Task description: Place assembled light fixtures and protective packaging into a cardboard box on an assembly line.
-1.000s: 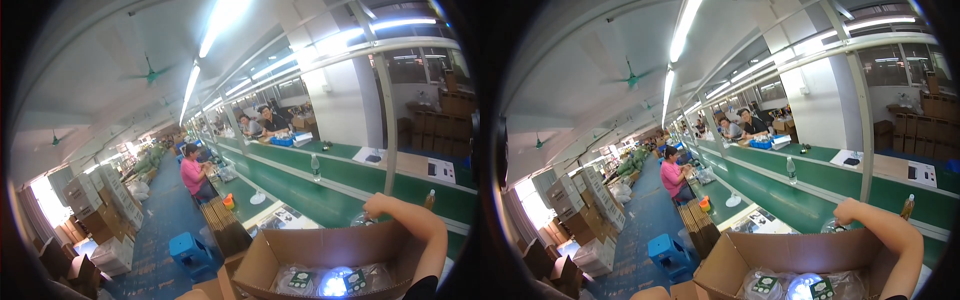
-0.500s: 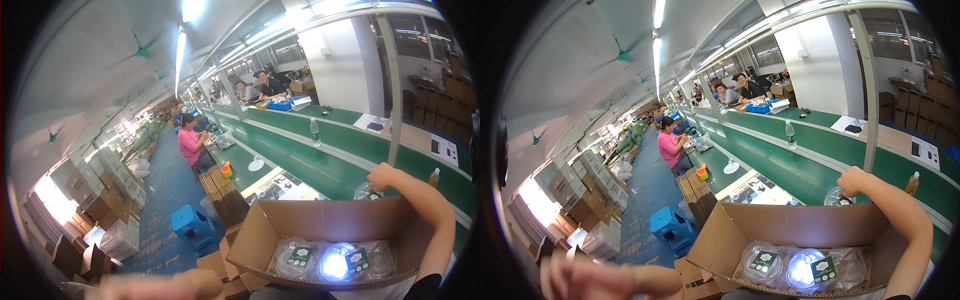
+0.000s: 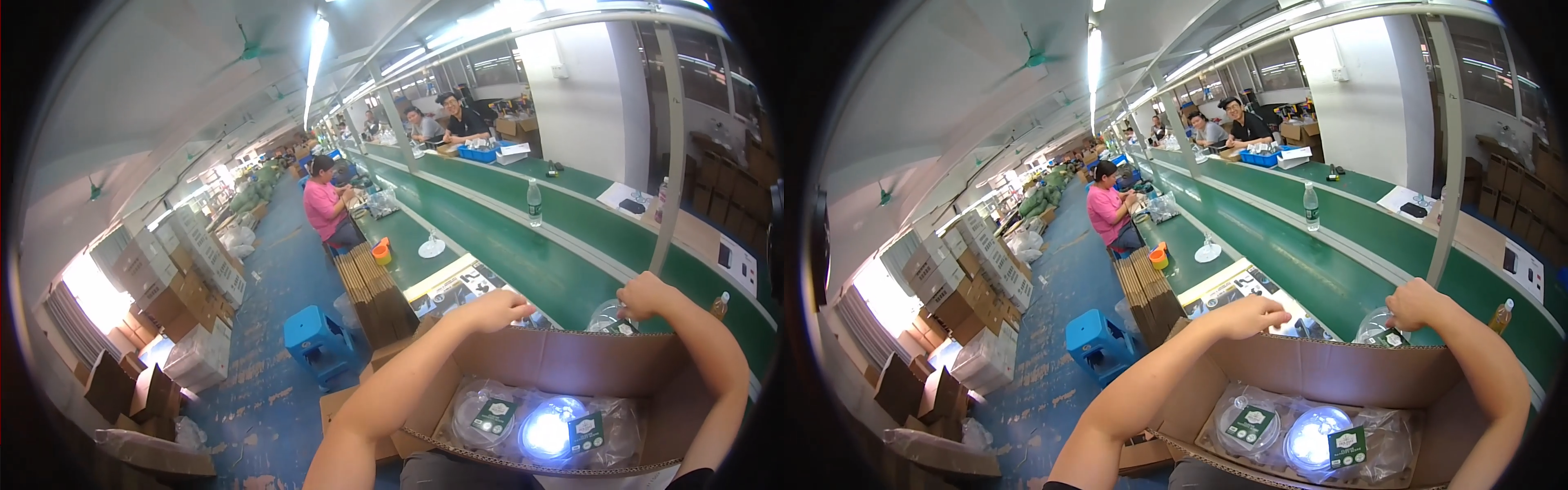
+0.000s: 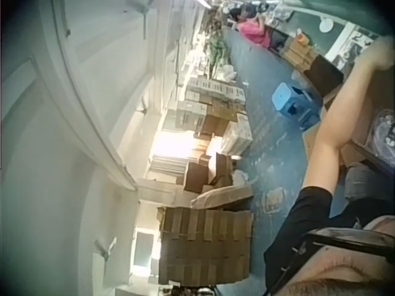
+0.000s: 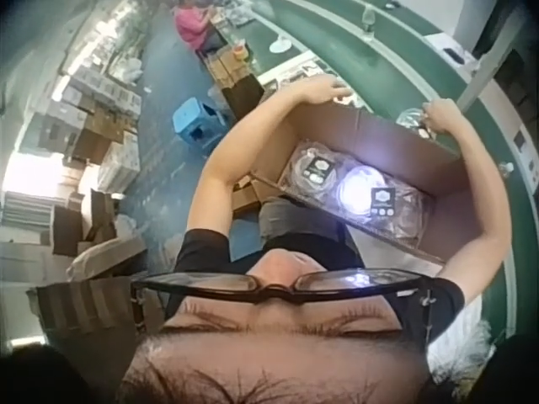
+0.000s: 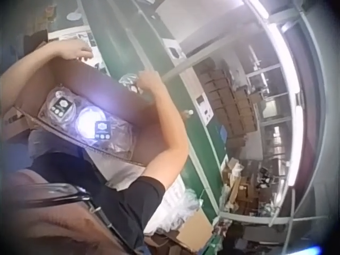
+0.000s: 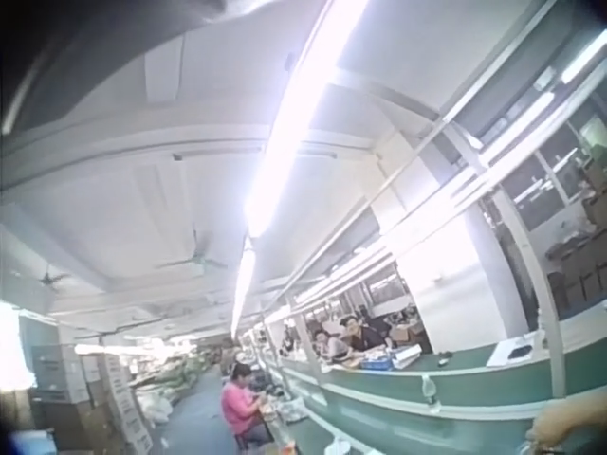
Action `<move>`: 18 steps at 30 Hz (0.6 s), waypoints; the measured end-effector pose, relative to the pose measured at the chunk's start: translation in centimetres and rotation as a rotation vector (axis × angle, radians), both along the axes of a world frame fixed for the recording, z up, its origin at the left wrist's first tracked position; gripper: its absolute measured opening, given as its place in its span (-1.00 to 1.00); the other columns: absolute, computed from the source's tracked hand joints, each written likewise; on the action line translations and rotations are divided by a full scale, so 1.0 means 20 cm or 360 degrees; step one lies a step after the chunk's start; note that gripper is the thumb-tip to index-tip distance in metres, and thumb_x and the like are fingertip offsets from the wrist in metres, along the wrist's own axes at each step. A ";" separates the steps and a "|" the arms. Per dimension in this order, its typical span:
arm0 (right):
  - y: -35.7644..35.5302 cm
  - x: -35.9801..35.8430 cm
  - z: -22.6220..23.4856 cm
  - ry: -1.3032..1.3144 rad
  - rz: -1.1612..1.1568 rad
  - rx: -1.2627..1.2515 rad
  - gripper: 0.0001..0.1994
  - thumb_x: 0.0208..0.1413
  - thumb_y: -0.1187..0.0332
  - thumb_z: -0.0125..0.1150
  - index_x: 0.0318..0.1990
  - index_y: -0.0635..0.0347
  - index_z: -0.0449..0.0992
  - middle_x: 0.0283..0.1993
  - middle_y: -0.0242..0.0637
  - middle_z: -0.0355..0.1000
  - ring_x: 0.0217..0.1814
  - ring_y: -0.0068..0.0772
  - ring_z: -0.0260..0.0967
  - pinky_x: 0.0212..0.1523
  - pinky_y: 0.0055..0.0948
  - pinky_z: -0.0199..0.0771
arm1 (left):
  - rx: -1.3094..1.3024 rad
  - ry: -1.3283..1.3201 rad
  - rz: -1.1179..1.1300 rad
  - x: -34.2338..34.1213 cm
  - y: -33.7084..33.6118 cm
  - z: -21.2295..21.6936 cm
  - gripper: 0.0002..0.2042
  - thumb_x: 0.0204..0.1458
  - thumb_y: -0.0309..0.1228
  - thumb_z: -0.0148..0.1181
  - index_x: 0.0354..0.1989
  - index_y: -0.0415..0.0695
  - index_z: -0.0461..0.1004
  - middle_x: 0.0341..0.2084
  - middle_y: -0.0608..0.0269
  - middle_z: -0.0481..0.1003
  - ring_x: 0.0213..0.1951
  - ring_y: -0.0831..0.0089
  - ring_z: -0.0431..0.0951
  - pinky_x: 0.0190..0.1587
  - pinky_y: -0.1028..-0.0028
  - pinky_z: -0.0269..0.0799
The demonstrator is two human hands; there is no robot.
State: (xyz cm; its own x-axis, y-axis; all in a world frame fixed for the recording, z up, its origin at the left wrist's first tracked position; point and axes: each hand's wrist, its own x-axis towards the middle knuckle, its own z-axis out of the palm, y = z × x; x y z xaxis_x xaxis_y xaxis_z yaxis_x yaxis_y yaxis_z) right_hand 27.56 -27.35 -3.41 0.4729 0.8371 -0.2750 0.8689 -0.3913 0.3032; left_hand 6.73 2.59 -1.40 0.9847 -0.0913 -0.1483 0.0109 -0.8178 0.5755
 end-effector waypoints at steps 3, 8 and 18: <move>-0.05 0.02 0.00 0.0001 -0.0006 0.0017 -0.52 0.14 -0.14 0.19 -0.17 0.13 0.64 -0.23 -0.07 0.61 -0.13 0.00 0.58 -0.12 -0.11 0.53 | 0.0283 -0.0344 0.0073 -0.01 -0.06 0.00 -0.60 0.29 -0.13 -0.06 -0.17 -0.22 0.59 -0.31 -0.07 0.60 -0.21 0.01 0.59 -0.10 0.18 0.46; -0.01 -0.02 0.02 -0.0010 -0.0025 -0.0039 -0.54 0.17 -0.13 0.17 -0.16 0.11 0.65 -0.24 -0.08 0.61 -0.11 -0.01 0.58 -0.11 -0.10 0.53 | 0.0317 -0.0411 0.0087 -0.04 -0.02 -0.03 -0.59 0.30 -0.13 -0.09 -0.19 -0.20 0.60 -0.35 -0.01 0.62 -0.23 0.04 0.60 -0.11 0.17 0.47; -0.03 -0.02 0.02 0.0038 -0.0029 -0.0035 -0.53 0.19 -0.13 0.15 -0.13 0.11 0.64 -0.23 -0.10 0.61 -0.10 -0.01 0.58 -0.11 -0.11 0.53 | 0.0333 -0.0398 0.0127 -0.07 -0.04 -0.02 -0.59 0.31 -0.12 -0.11 -0.20 -0.18 0.60 -0.33 0.01 0.62 -0.23 0.08 0.61 -0.11 0.19 0.48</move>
